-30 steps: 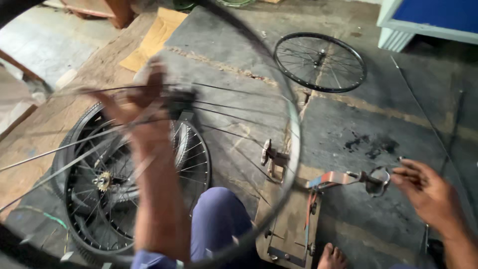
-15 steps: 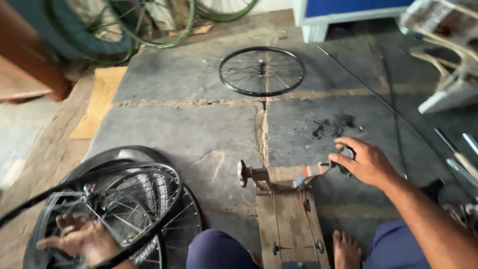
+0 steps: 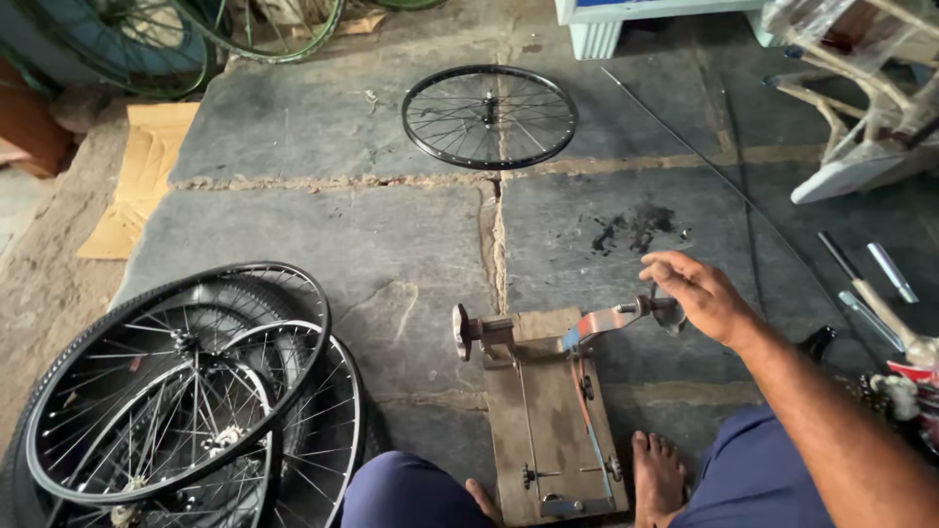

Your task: The person sits on the floor and uses their hands to adjust spokes and the rim of a bicycle wheel mounted on a truing stand, spinning the wheel and tightening components.

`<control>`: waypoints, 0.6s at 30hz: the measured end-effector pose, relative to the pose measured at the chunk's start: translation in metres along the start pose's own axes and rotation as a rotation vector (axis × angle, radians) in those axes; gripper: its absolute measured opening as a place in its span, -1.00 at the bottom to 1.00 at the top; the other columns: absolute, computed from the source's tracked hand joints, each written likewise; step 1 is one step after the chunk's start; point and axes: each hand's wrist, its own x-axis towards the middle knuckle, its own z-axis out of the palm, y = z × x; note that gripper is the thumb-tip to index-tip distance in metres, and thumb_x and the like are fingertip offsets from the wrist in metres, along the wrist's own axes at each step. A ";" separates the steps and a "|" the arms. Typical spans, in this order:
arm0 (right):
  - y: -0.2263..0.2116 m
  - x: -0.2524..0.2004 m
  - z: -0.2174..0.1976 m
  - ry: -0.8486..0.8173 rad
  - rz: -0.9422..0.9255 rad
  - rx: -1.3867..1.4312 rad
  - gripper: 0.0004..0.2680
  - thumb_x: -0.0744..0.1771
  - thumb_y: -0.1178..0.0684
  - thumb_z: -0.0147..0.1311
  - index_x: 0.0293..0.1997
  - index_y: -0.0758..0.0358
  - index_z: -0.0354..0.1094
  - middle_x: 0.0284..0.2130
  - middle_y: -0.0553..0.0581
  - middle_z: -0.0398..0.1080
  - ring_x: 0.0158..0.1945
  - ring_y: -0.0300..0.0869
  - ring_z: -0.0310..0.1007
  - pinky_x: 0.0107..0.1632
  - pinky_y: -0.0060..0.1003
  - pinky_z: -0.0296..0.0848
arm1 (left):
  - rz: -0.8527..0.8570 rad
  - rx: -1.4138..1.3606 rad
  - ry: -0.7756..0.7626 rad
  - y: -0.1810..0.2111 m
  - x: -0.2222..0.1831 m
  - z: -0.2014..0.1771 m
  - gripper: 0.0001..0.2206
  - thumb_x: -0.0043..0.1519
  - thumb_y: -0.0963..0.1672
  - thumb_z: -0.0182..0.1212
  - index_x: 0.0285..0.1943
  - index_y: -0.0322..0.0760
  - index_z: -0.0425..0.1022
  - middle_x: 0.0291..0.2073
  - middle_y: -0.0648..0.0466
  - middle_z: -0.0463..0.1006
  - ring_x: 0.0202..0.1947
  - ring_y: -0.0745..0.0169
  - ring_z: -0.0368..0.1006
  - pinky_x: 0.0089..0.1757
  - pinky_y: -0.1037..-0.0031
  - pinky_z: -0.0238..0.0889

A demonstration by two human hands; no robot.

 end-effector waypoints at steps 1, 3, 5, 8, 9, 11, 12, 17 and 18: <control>0.005 0.004 -0.001 -0.003 -0.033 -0.025 -0.64 0.40 -0.21 -0.06 0.18 0.24 0.41 -0.06 0.12 0.59 0.05 -0.17 0.52 0.08 -0.28 0.42 | 0.035 0.052 -0.023 0.002 -0.003 0.001 -0.60 0.42 0.01 0.12 0.09 -0.50 0.40 -0.07 -0.18 0.50 -0.13 0.07 0.45 -0.09 0.42 0.37; 0.012 0.011 -0.002 -0.016 -0.068 -0.053 -0.64 0.44 -0.20 -0.14 0.18 0.25 0.42 -0.05 0.11 0.60 0.08 -0.19 0.49 0.13 -0.30 0.36 | 0.109 0.175 -0.097 0.013 -0.020 0.009 -0.65 0.43 -0.03 0.12 0.10 -0.50 0.41 -0.06 -0.18 0.51 -0.12 0.06 0.45 -0.08 0.42 0.38; 0.012 0.018 -0.003 0.005 -0.102 0.340 -0.64 0.46 -0.21 -0.10 0.17 0.29 0.44 -0.07 0.13 0.56 -0.03 -0.19 0.49 0.06 -0.30 0.46 | 0.211 0.302 -0.217 0.025 -0.045 0.037 -0.69 0.44 -0.07 0.12 0.11 -0.49 0.41 -0.05 -0.17 0.51 -0.10 0.06 0.46 -0.07 0.42 0.39; -0.008 0.029 0.002 0.122 -0.026 0.102 -0.67 0.35 -0.15 0.17 0.10 0.29 0.45 -0.08 0.14 0.54 -0.04 -0.22 0.52 0.01 -0.29 0.48 | 0.406 0.557 -0.569 0.049 -0.096 0.091 -0.76 0.46 -0.12 0.13 0.12 -0.49 0.42 -0.04 -0.17 0.52 -0.07 0.06 0.46 -0.06 0.43 0.40; -0.021 0.037 0.003 0.114 -0.030 0.100 -0.67 0.35 -0.15 0.17 0.10 0.29 0.45 -0.08 0.14 0.54 -0.04 -0.22 0.52 0.01 -0.29 0.48 | 0.488 0.678 -0.702 0.051 -0.114 0.114 -0.78 0.47 -0.14 0.13 0.13 -0.49 0.43 -0.04 -0.17 0.53 -0.06 0.05 0.46 -0.06 0.43 0.40; -0.053 0.058 0.001 0.101 -0.065 -0.340 -0.64 0.26 -0.15 0.29 0.07 0.20 0.48 -0.20 0.11 0.58 -0.18 -0.21 0.57 -0.09 -0.25 0.50 | 0.452 0.932 -0.926 0.036 -0.152 0.166 -0.71 0.25 -0.06 0.27 0.07 -0.31 0.54 -0.08 -0.11 0.61 -0.15 0.08 0.58 -0.15 0.33 0.47; -0.070 0.071 0.004 0.095 -0.072 -0.345 -0.64 0.26 -0.15 0.29 0.07 0.20 0.48 -0.20 0.11 0.58 -0.18 -0.21 0.57 -0.09 -0.25 0.50 | 0.442 1.066 -1.032 0.023 -0.168 0.189 -0.72 0.19 -0.05 0.31 0.00 -0.27 0.58 -0.09 -0.06 0.68 -0.07 0.09 0.61 -0.09 0.27 0.43; -0.126 0.153 0.047 -0.040 -0.381 -0.652 -0.64 0.24 -0.15 0.32 0.04 0.19 0.45 -0.09 0.20 0.46 -0.14 0.02 0.55 -0.07 -0.06 0.48 | 0.361 1.591 -1.445 -0.107 -0.213 0.274 -0.50 0.14 0.09 0.35 0.18 -0.15 0.45 0.02 -0.09 0.61 0.03 -0.16 0.53 -0.01 0.13 0.40; -0.129 0.174 0.062 -0.040 -0.508 -0.758 -0.63 0.21 -0.14 0.32 0.03 0.19 0.45 -0.07 0.20 0.46 -0.07 0.08 0.51 -0.05 -0.02 0.47 | 0.340 1.784 -1.488 -0.140 -0.216 0.279 -0.47 0.13 0.09 0.36 0.22 -0.12 0.40 0.05 -0.11 0.58 0.07 -0.16 0.51 0.00 0.10 0.40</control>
